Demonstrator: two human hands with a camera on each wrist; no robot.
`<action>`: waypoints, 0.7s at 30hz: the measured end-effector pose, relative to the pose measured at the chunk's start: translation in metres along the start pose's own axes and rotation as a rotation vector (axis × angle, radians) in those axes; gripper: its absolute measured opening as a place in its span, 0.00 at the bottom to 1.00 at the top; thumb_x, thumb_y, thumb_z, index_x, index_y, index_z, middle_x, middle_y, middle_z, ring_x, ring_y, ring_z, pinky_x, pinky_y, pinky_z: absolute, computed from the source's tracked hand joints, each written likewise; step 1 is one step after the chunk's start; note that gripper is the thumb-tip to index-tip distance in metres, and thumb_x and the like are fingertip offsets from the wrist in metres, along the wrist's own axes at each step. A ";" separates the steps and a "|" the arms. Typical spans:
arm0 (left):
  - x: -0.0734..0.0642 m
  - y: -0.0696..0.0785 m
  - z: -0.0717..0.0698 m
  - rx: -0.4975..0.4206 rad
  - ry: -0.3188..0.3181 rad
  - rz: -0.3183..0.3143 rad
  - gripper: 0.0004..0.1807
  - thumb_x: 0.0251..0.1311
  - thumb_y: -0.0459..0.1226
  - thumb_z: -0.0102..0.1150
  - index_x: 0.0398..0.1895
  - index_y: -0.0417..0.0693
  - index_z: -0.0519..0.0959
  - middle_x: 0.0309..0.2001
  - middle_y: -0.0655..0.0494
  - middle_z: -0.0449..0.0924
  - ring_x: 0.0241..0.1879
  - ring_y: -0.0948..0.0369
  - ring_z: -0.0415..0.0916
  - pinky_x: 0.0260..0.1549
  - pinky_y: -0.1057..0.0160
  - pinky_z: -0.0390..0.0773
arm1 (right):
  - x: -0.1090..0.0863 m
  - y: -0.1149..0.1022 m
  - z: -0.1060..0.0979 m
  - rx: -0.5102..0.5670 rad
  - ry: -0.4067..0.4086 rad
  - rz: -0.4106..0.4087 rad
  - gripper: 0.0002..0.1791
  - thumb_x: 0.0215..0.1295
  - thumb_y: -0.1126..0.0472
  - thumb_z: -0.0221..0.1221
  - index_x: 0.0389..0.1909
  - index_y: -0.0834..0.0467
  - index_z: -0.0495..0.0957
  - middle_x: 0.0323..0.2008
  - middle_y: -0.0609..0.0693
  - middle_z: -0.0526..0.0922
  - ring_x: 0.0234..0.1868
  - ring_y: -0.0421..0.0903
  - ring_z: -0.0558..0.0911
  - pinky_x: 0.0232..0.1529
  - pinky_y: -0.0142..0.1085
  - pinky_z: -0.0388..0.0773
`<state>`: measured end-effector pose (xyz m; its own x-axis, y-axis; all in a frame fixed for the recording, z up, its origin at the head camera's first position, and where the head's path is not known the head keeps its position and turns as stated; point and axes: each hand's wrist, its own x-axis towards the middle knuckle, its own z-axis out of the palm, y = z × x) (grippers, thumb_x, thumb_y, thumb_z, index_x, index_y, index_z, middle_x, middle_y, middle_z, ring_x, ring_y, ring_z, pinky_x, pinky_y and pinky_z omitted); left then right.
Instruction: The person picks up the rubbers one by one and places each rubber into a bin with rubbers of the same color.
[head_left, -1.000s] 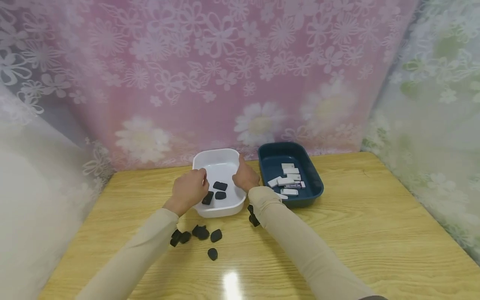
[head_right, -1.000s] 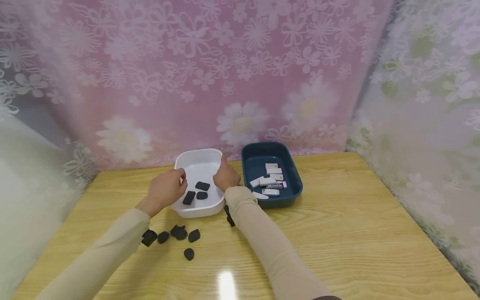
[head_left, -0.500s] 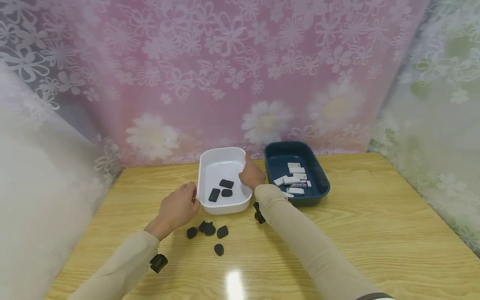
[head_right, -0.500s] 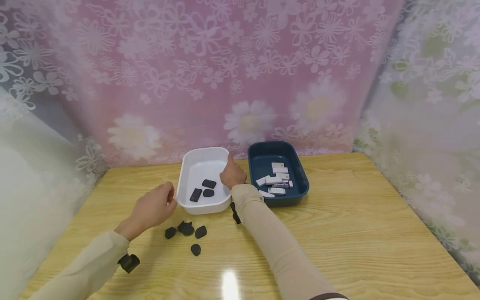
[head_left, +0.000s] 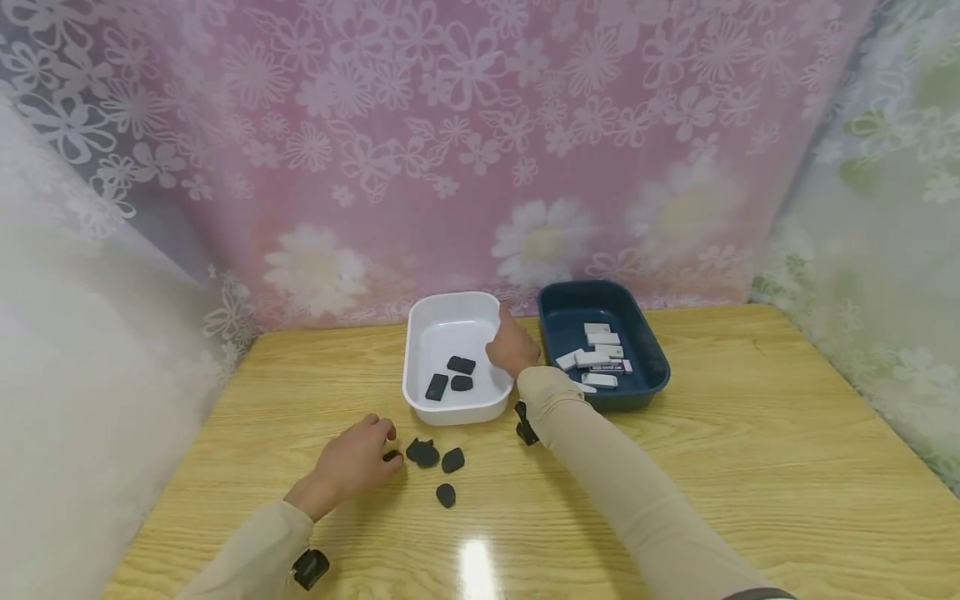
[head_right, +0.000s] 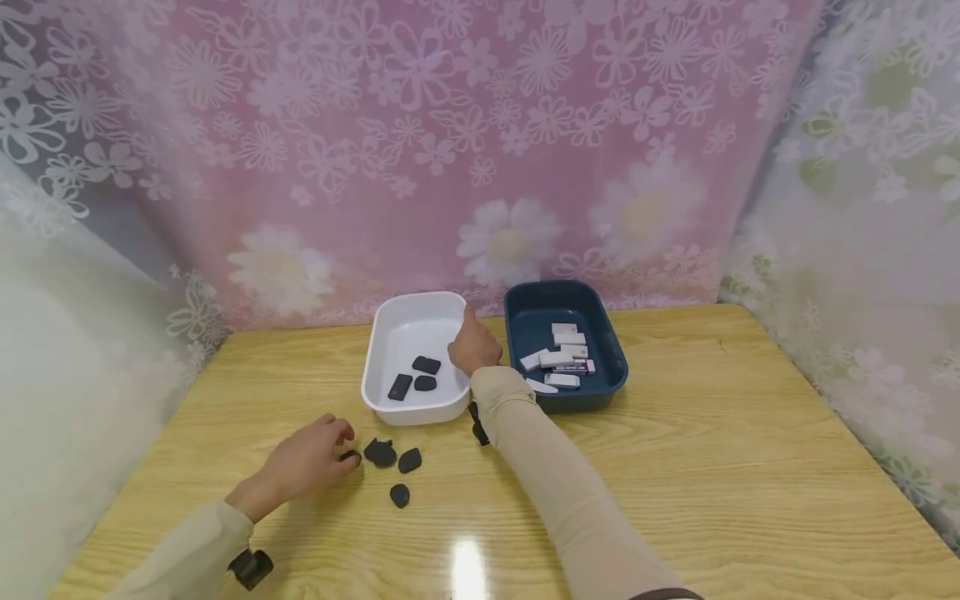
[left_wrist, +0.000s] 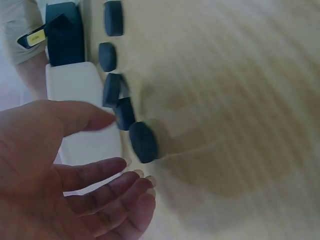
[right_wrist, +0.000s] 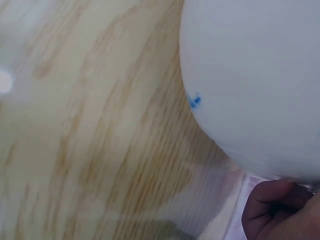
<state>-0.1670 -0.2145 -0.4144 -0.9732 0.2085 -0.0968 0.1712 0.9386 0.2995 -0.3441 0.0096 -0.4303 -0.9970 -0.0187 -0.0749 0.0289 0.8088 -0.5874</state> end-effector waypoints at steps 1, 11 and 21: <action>-0.001 0.000 0.002 0.003 0.000 0.000 0.16 0.54 0.42 0.66 0.40 0.42 0.77 0.34 0.55 0.71 0.29 0.60 0.71 0.28 0.57 0.74 | 0.000 0.000 0.000 -0.002 -0.003 0.001 0.43 0.62 0.61 0.57 0.74 0.51 0.46 0.58 0.59 0.75 0.49 0.57 0.78 0.50 0.53 0.71; -0.007 -0.001 0.013 -0.019 0.081 0.061 0.08 0.52 0.34 0.68 0.32 0.41 0.79 0.29 0.56 0.69 0.26 0.61 0.68 0.30 0.59 0.73 | -0.001 -0.001 -0.003 -0.013 -0.004 0.003 0.43 0.63 0.61 0.57 0.75 0.50 0.46 0.57 0.59 0.75 0.47 0.57 0.78 0.48 0.52 0.73; -0.007 -0.005 0.017 0.018 0.111 0.021 0.07 0.51 0.38 0.68 0.32 0.45 0.83 0.27 0.59 0.72 0.26 0.63 0.69 0.26 0.60 0.73 | -0.003 -0.001 -0.003 -0.004 -0.008 0.000 0.43 0.62 0.61 0.57 0.75 0.51 0.46 0.58 0.59 0.75 0.49 0.57 0.78 0.48 0.52 0.73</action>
<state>-0.1583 -0.2165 -0.4313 -0.9803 0.1971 0.0150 0.1933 0.9395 0.2827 -0.3411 0.0109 -0.4267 -0.9964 -0.0236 -0.0818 0.0287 0.8114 -0.5838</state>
